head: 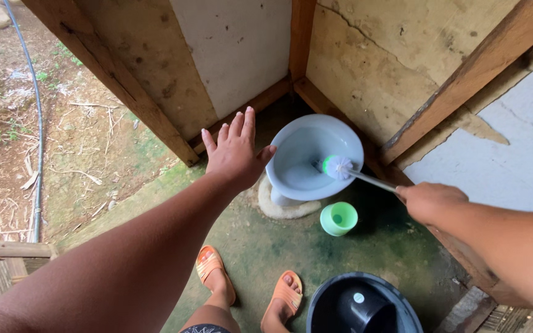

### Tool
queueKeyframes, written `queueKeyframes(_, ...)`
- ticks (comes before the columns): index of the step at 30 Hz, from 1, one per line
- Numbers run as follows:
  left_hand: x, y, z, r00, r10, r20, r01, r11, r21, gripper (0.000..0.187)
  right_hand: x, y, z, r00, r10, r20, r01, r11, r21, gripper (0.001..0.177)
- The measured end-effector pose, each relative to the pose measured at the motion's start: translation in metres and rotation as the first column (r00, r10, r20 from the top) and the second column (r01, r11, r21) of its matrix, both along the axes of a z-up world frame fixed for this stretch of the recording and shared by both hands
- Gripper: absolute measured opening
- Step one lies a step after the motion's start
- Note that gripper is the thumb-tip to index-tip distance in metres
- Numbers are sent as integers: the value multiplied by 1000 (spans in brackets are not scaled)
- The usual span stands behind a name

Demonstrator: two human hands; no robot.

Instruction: The person scrubs the inside of a white toilet bowl using a long-handled toilet brush. The person repeatedly dips the brush into a black bucket and scrubs the bowl's interior surfaces.

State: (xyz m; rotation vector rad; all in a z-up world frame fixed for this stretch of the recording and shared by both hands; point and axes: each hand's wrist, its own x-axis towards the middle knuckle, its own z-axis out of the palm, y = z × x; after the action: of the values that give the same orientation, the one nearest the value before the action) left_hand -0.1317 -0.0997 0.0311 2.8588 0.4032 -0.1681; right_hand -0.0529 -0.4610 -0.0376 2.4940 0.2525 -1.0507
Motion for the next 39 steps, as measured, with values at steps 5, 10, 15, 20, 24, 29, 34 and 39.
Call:
queueKeyframes(5, -7, 2, 0, 999, -8, -43, 9, 1000, 11, 94, 4, 6, -6, 998, -33, 48, 32, 999, 21, 54)
queueKeyframes(10, -9, 3, -2, 999, -11, -52, 12, 1000, 23, 96, -22, 8, -26, 998, 64, -3, -64, 998, 22, 71)
queueKeyframes(15, -10, 10, -3, 1000, -9, -18, 10, 1000, 19, 96, 6, -12, -12, 998, -53, -46, 52, 998, -19, 52)
queueKeyframes(20, -15, 8, -7, 1000, -2, -27, 2, 1000, 24, 97, 0, -13, -28, 999, -44, -1, 44, 998, 42, 64)
queueKeyframes(24, -16, 4, -9, 1000, -18, -4, 18, 1000, 15, 96, -11, -5, -42, 994, 111, 1, -111, 990, 91, 79)
queueKeyframes(29, -16, -5, -8, 999, -39, -17, 39, 999, 16, 96, 15, 3, -24, 999, -52, 12, 52, 998, 39, 63)
queueKeyframes(34, -12, -16, -4, 997, -55, -52, 56, 998, 15, 94, -10, 21, -24, 993, -114, 24, 110, 987, 121, 56)
queueKeyframes(39, -8, -18, 3, 995, -80, -52, 81, 997, 15, 93, -49, 49, -33, 996, -44, -77, 55, 986, 155, 77)
